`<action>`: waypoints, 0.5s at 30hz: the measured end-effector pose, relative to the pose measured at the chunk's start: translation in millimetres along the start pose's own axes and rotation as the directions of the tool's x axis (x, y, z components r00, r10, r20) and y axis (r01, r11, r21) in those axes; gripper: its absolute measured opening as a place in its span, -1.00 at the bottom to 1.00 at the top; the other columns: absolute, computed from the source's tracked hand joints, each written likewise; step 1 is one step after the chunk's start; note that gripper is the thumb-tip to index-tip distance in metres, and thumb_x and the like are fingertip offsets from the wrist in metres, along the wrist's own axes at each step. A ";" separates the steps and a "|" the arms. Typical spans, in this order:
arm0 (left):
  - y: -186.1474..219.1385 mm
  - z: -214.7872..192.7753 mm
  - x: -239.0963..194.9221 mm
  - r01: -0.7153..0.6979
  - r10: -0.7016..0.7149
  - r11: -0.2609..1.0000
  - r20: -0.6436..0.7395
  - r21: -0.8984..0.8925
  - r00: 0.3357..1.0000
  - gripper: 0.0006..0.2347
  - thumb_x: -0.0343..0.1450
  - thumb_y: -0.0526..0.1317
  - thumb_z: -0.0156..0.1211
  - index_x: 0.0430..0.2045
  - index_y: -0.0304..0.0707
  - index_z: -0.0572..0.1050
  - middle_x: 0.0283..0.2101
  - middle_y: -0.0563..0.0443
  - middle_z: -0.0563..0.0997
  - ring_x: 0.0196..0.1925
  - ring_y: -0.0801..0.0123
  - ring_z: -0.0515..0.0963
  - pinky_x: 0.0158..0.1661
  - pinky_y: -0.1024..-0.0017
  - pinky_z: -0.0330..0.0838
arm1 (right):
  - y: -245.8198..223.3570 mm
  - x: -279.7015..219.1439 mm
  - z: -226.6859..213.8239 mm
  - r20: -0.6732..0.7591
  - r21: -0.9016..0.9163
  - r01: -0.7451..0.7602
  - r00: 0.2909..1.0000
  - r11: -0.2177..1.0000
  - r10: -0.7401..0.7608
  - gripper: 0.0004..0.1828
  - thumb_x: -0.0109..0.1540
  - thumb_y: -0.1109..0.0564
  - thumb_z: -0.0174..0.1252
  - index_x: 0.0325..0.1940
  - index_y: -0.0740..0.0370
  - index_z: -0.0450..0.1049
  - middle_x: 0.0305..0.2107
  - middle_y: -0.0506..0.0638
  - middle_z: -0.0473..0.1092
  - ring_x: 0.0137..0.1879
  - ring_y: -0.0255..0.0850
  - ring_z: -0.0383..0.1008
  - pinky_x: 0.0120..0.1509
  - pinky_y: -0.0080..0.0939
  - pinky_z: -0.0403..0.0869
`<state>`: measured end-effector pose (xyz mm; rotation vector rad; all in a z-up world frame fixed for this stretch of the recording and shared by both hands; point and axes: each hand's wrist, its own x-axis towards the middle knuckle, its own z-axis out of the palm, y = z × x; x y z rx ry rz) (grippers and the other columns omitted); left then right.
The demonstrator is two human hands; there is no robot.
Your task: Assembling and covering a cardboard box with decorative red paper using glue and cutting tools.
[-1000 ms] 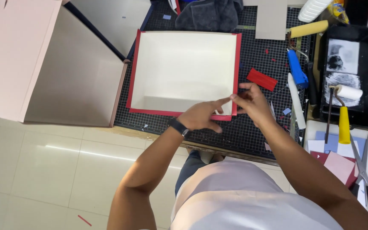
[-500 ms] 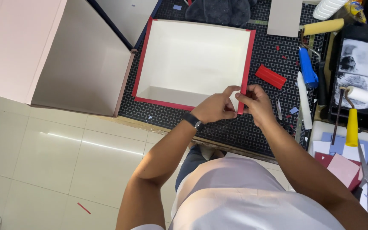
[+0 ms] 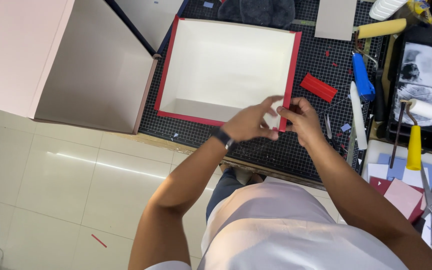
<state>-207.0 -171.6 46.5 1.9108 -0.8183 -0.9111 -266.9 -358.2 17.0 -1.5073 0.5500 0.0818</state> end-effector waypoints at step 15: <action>-45.5 67.7 -2.6 -0.132 0.815 0.506 -0.423 0.852 0.395 -0.91 0.45 -0.22 0.31 -0.44 -0.08 0.52 -0.12 0.16 0.56 -0.29 0.32 0.61 -0.31 0.42 0.53 | 1.6 2.4 0.0 0.004 -0.024 0.027 1.000 0.999 -0.027 -0.56 0.25 0.09 0.38 0.11 0.27 0.40 -0.18 0.09 0.30 0.02 -0.02 0.50 -0.26 0.03 0.65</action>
